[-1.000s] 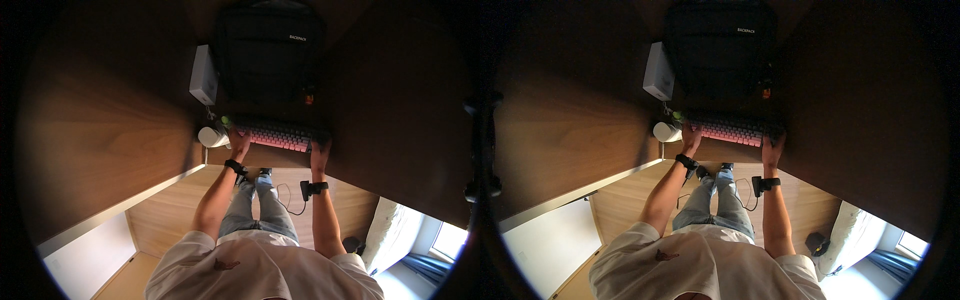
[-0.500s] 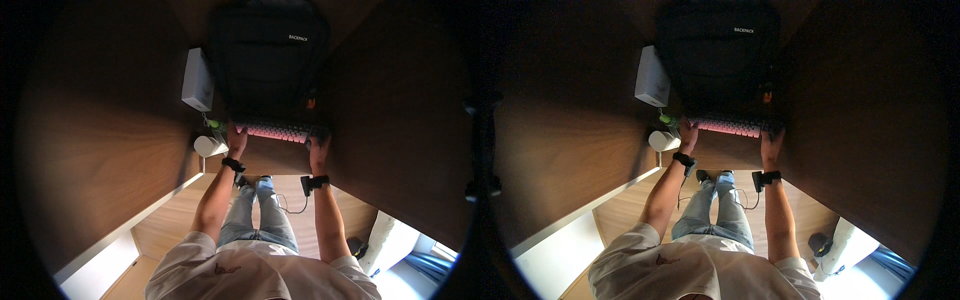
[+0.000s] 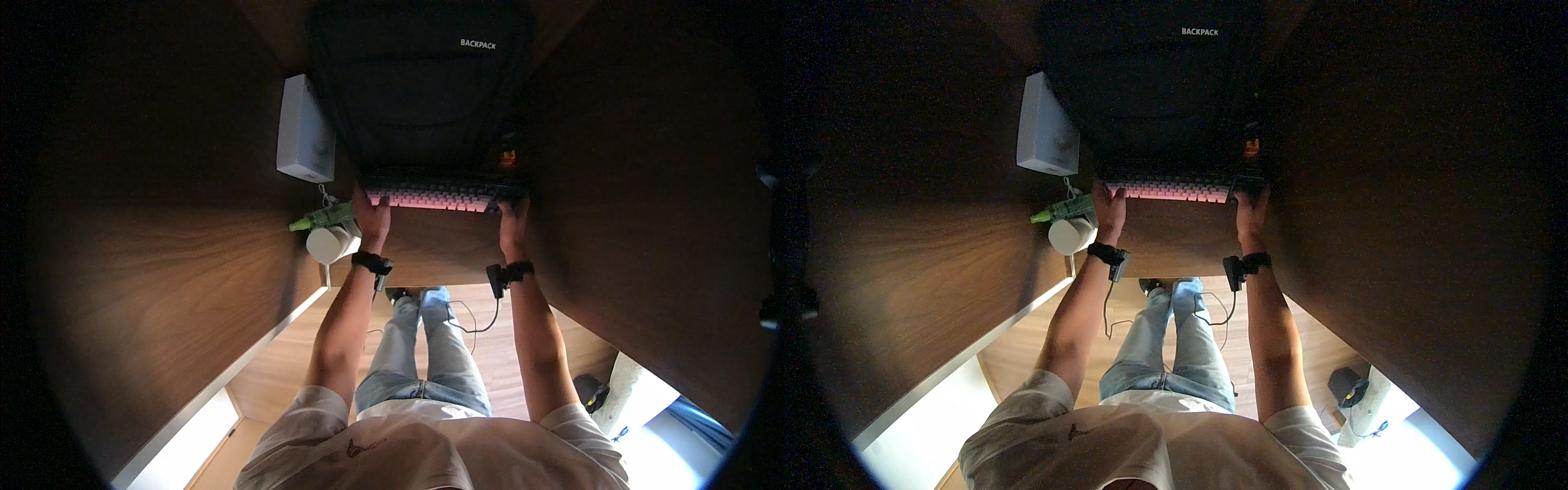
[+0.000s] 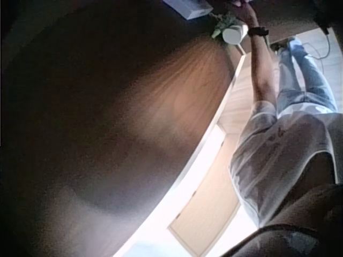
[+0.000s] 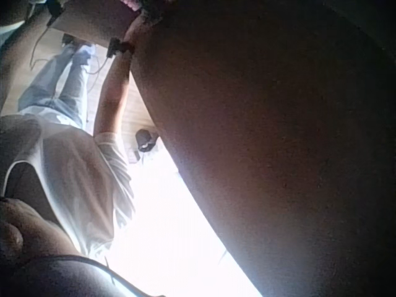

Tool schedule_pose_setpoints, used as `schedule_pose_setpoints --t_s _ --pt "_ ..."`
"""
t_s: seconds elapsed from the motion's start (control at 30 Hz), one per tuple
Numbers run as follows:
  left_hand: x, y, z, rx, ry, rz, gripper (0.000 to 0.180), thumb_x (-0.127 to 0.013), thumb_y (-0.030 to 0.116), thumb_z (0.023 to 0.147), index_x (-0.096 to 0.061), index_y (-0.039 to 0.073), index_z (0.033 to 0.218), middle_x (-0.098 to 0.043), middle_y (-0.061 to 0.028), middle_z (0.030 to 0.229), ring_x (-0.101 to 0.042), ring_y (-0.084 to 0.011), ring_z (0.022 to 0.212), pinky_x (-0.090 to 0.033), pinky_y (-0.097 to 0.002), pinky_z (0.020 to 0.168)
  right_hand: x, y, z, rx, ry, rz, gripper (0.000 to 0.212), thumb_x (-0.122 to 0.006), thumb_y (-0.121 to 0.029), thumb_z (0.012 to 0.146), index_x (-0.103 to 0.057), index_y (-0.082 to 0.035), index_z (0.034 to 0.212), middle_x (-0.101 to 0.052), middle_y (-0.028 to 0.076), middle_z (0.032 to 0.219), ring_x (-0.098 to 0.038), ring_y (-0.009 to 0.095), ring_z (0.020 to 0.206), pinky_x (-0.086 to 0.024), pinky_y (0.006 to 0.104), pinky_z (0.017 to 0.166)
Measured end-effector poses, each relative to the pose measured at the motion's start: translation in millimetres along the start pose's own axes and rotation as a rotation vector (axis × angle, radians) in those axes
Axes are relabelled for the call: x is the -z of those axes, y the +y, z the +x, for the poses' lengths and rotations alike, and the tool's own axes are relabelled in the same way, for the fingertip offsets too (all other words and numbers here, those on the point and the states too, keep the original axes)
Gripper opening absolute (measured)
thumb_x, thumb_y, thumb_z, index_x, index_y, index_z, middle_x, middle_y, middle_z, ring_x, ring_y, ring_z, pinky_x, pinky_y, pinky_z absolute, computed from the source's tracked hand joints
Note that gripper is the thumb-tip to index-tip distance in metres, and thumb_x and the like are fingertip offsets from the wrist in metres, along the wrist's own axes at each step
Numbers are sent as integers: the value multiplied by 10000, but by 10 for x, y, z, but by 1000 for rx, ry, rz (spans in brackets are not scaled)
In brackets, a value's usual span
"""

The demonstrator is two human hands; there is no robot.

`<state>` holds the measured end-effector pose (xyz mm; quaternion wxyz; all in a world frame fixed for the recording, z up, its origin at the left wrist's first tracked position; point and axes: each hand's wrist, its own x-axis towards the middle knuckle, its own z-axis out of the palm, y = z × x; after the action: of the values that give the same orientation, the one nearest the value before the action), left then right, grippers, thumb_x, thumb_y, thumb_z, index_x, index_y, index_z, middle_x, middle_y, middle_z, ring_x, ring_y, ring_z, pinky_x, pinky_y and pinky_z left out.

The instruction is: The person wipes a keyboard with a blue cloth, then places the keyboard into a wooden cabinet. The person also handles a small black device and a white cup before returning to the desk to wipe the keyboard again.

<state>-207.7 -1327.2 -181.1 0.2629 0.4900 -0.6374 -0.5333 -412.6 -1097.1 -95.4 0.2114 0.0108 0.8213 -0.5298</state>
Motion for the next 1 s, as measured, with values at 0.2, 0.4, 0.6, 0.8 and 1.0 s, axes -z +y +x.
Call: schedule_pose_setpoints --t_s 0.2,0.4,0.6,0.8,1.0 --pt "-33 -37 73 -34 62 -103 779 -697 -16 787 -350 -45 1483 -455 -275 1440 -419 -393 1380 -324 -422 1154 -45 -80 54 34 -97 66 942 -713 -324 871 -174 -79 1604 -264 211 1622 -280 386 1474 -239 481 1201" --pt "-4 -71 163 -85 26 -164 777 -694 -2 779 -352 -41 1476 -465 -272 1389 -441 -413 1335 -336 -442 1136 -112 -231 87 -42 -100 47 982 -705 -323 863 -113 -96 1613 -213 213 1639 -230 381 1499 -225 493 1212" --pt "21 -12 262 -115 24 -60 604 -667 -24 826 -402 -13 1369 -494 -191 1355 -520 -328 1220 -426 -417 1018 -129 73 388 39 -184 206 1007 -690 -300 846 -70 -103 1615 -160 218 1653 -224 399 1497 -217 512 1218" --pt "23 265 230 -54 90 -46 514 -666 14 761 -449 -61 1220 -502 -245 1168 -506 -404 1111 -403 -474 996 -139 -41 493 31 -187 176 975 -681 -198 849 -82 -115 1614 -192 205 1641 -246 376 1490 -237 504 1217" --pt "13 287 254 -149 109 -65 558 -676 11 780 -421 -71 1270 -487 -278 1252 -489 -436 1191 -401 -491 1024 -191 -211 366 97 -168 210 927 -678 -161 821 -168 -56 1588 -323 140 1588 -295 294 1453 -244 432 1197"
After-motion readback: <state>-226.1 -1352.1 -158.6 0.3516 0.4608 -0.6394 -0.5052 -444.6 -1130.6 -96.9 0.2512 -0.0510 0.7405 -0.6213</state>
